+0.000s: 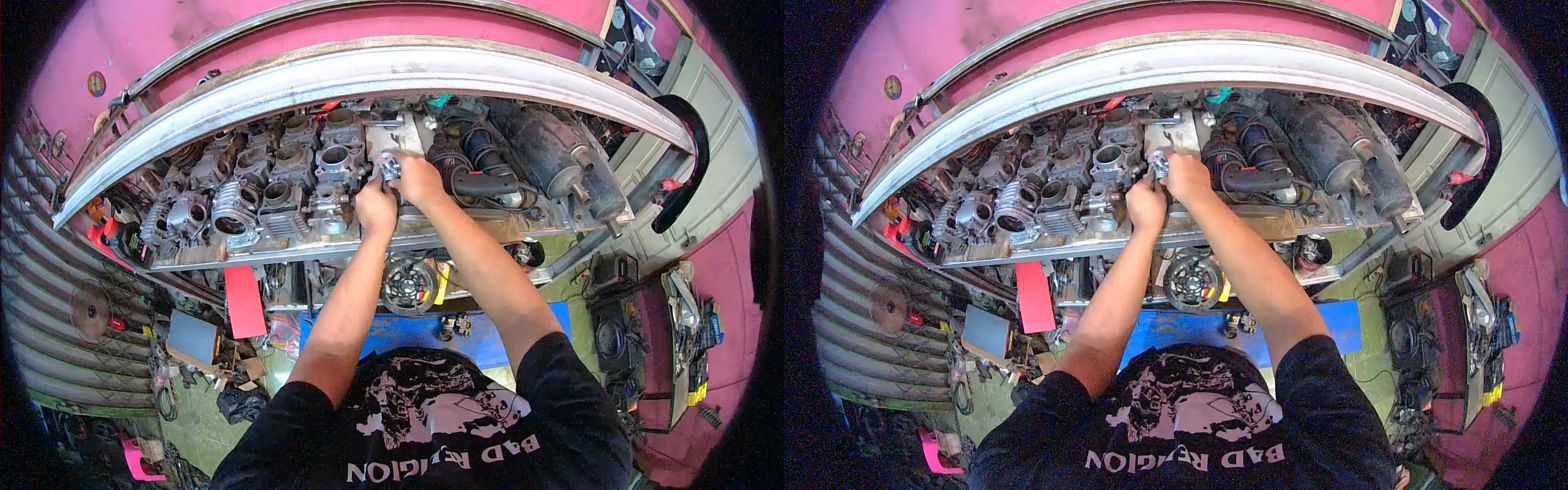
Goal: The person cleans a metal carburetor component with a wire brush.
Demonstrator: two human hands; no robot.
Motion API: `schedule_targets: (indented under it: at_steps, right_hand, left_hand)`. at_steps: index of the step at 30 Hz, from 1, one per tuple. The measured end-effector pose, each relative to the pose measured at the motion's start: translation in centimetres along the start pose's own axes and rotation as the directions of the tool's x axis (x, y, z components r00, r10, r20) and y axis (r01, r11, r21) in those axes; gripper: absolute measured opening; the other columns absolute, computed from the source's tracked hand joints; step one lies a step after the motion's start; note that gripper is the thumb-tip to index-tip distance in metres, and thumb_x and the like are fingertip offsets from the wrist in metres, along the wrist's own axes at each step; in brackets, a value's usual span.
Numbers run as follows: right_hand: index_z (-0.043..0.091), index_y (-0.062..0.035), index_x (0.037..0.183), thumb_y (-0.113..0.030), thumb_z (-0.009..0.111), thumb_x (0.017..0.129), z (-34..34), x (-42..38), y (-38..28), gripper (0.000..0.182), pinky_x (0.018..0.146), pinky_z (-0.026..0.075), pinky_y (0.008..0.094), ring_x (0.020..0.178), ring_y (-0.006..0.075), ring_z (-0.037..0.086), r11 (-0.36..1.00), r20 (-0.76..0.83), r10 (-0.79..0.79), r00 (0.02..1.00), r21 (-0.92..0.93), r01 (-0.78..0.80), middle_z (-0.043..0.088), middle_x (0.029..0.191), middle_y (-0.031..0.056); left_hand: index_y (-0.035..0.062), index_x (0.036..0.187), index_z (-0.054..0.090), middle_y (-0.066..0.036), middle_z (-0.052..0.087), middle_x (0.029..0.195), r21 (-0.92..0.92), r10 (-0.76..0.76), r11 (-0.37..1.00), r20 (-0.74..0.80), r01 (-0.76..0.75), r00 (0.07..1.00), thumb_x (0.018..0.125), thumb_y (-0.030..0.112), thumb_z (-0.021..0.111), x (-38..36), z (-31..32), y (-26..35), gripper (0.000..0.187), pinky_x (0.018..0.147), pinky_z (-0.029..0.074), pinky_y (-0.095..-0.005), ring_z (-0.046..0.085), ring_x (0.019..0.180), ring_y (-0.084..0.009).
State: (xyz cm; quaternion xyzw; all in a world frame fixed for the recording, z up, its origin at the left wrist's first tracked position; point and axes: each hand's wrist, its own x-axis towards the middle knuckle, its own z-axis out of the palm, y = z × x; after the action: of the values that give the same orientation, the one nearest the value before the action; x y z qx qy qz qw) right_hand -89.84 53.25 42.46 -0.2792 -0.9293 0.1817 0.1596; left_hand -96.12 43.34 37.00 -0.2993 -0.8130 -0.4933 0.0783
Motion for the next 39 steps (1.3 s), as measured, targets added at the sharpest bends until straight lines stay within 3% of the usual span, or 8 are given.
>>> schedule_targets:
  at_steps: [4, 11, 17, 20, 23, 32, 38, 39]
  right_hand:
    - [0.056, -0.0057, 0.131, -0.016, 0.079, 0.076, 0.9, 1.8, -0.6, 0.061, 0.085, 0.058, 0.0518, 0.100, 0.0419, 0.071, 0.995, -0.026, 0.075, 0.997, -0.061, -0.077, 0.072, 0.104, 0.0259]
    - [0.058, -0.0007, 0.122, -0.011, 0.070, 0.080, 0.3, 5.3, 0.6, 0.045, 0.086, 0.058, 0.0507, 0.101, 0.0418, 0.071, 0.997, -0.033, -0.011, 0.999, -0.081, 0.009, 0.072, 0.105, 0.0255]
    - [0.061, -0.0054, 0.119, -0.019, 0.082, 0.073, 2.6, 10.2, 2.1, 0.053, 0.089, 0.056, 0.0514, 0.101, 0.0431, 0.070, 1.000, -0.051, 0.010, 0.999, -0.026, -0.011, 0.072, 0.106, 0.0258]
    - [0.059, -0.0057, 0.121, -0.017, 0.079, 0.074, 3.3, 11.6, 2.6, 0.052, 0.091, 0.055, 0.0523, 0.103, 0.0447, 0.068, 0.999, -0.091, -0.025, 0.996, 0.034, 0.028, 0.071, 0.105, 0.0275]
    - [0.059, -0.0078, 0.122, -0.018, 0.076, 0.078, 3.4, 12.4, 2.6, 0.048, 0.088, 0.055, 0.0529, 0.102, 0.0445, 0.069, 0.999, -0.094, -0.031, 0.995, 0.030, 0.034, 0.071, 0.104, 0.0272]
    - [0.058, -0.0091, 0.125, -0.021, 0.072, 0.083, 4.9, 15.0, 3.6, 0.045, 0.088, 0.055, 0.0533, 0.100, 0.0455, 0.069, 0.998, -0.120, -0.043, 0.992, 0.049, 0.049, 0.071, 0.103, 0.0276]
    - [0.062, -0.0007, 0.122, -0.014, 0.056, 0.092, 3.0, 14.5, 2.3, 0.032, 0.090, 0.057, 0.0506, 0.106, 0.0413, 0.070, 0.975, -0.035, -0.156, 0.987, -0.168, 0.148, 0.072, 0.111, 0.0242]
    - [0.063, -0.0002, 0.121, -0.013, 0.056, 0.092, 2.3, 14.1, 1.9, 0.032, 0.091, 0.057, 0.0490, 0.108, 0.0403, 0.069, 0.943, 0.010, -0.192, 0.981, -0.275, 0.188, 0.072, 0.113, 0.0229]
  left_hand:
    - [0.0103, 0.107, 0.077, -0.026, 0.071, 0.093, 0.143, -0.119, 0.984, 0.052, 0.110, 0.992, 0.089, 0.022, 0.063, 0.9, 0.5, 0.9, 0.025, 0.080, 0.055, -0.0540, 0.070, 0.090, -0.0456]
    - [0.0074, 0.108, 0.073, -0.028, 0.071, 0.097, 0.027, -0.201, 0.980, 0.075, 0.199, 0.977, 0.091, 0.020, 0.057, 3.1, 1.9, 2.8, 0.026, 0.083, 0.054, -0.0561, 0.068, 0.096, -0.0490]
    - [0.0021, 0.105, 0.070, -0.030, 0.071, 0.090, -0.022, -0.195, 0.981, -0.058, 0.194, 0.979, 0.092, 0.025, 0.056, 5.7, 6.1, 0.2, 0.030, 0.077, 0.053, -0.0598, 0.068, 0.089, -0.0507]
    - [-0.0002, 0.112, 0.070, -0.032, 0.070, 0.103, -0.408, -0.379, 0.853, -0.057, 0.325, 0.923, 0.093, 0.027, 0.047, 6.9, 7.8, -0.3, 0.040, 0.089, 0.048, -0.0580, 0.063, 0.103, -0.0528]
    - [-0.0057, 0.100, 0.070, -0.034, 0.068, 0.104, -0.599, -0.493, 0.691, 0.020, 0.405, 0.870, 0.096, 0.031, 0.043, 8.0, 8.3, 0.1, 0.046, 0.091, 0.044, -0.0588, 0.062, 0.102, -0.0534]
    - [-0.0048, 0.103, 0.072, -0.032, 0.069, 0.109, -0.562, -0.521, 0.702, 0.015, 0.438, 0.853, 0.097, 0.037, 0.037, 10.1, 10.2, -0.4, 0.055, 0.091, 0.044, -0.0573, 0.063, 0.108, -0.0493]
    - [-0.0036, 0.092, 0.071, -0.018, 0.072, 0.089, -0.861, -0.400, 0.421, 0.107, 0.286, 0.910, 0.098, 0.036, 0.040, 11.2, 12.9, -3.6, 0.051, 0.074, 0.050, -0.0447, 0.068, 0.084, -0.0320]
    - [0.0008, 0.089, 0.068, -0.012, 0.068, 0.082, -0.883, -0.349, 0.301, 0.250, 0.360, 0.903, 0.099, 0.037, 0.040, 10.8, 12.3, -3.7, 0.046, 0.067, 0.047, -0.0388, 0.064, 0.075, -0.0252]
